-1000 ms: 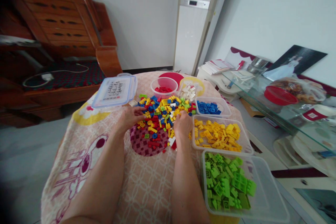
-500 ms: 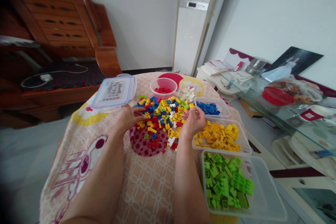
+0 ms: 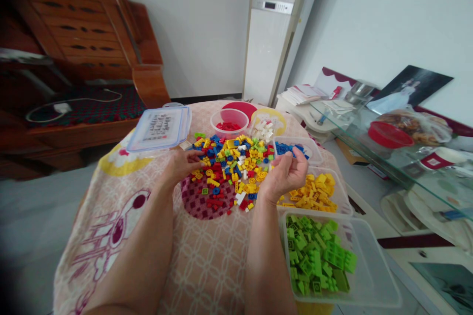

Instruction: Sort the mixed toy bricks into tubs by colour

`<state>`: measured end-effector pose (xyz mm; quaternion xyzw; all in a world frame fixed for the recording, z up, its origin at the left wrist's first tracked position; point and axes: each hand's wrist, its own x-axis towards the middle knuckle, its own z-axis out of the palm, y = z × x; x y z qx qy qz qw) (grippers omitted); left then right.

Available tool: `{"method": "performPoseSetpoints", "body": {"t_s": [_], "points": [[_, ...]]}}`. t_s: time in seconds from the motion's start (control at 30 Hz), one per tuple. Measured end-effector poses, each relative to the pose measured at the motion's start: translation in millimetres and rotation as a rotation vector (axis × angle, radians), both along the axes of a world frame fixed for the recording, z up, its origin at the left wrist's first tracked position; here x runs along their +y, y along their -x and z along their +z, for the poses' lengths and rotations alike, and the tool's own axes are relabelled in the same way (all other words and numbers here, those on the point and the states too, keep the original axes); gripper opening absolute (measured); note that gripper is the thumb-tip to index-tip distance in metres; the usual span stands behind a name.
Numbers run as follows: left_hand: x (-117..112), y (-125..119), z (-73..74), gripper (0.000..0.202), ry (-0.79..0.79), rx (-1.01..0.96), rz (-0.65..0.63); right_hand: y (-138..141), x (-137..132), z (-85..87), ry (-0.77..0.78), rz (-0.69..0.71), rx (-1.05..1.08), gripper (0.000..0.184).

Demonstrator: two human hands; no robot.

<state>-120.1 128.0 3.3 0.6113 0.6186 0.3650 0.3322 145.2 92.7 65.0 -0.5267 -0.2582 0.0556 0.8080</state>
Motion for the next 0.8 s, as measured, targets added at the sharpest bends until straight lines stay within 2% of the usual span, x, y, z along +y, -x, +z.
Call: {"method": "performPoseSetpoints", "body": {"t_s": [0.07, 0.13, 0.23, 0.3, 0.43, 0.57, 0.63, 0.8], "points": [[0.5, 0.6, -0.6, 0.053, 0.004, 0.0, -0.004, -0.4, 2.8, -5.2, 0.035, 0.069, -0.01, 0.027], [1.0, 1.0, -1.0, 0.054, 0.011, 0.003, -0.006, -1.4, 7.4, -14.0, 0.135, 0.174, -0.053, 0.031], [1.5, 1.2, -1.4, 0.055, 0.015, 0.001, -0.005, -3.2, 14.1, -27.7, 0.372, 0.358, -0.207, 0.036], [1.7, 1.2, -1.6, 0.055, 0.012, -0.004, -0.003, -3.4, 15.8, -32.9, 0.536, 0.418, -0.374, 0.035], [1.8, 1.0, -1.7, 0.054, 0.008, -0.003, 0.0, 1.0, 11.6, -31.4, 0.795, 0.373, -0.734, 0.033], [1.2, 0.7, -1.1, 0.055, -0.003, 0.006, 0.003, 6.2, 6.6, -30.4, 1.037, 0.378, -0.952, 0.037], [0.7, 0.5, -0.7, 0.056, -0.001, 0.013, 0.01, 7.0, 6.0, -32.9, 1.096, 0.421, -1.014, 0.039], [-0.1, -0.3, 0.5, 0.055, 0.005, 0.036, 0.019, 5.9, 5.7, -35.4, 1.114, 0.479, -1.042, 0.043]]}}
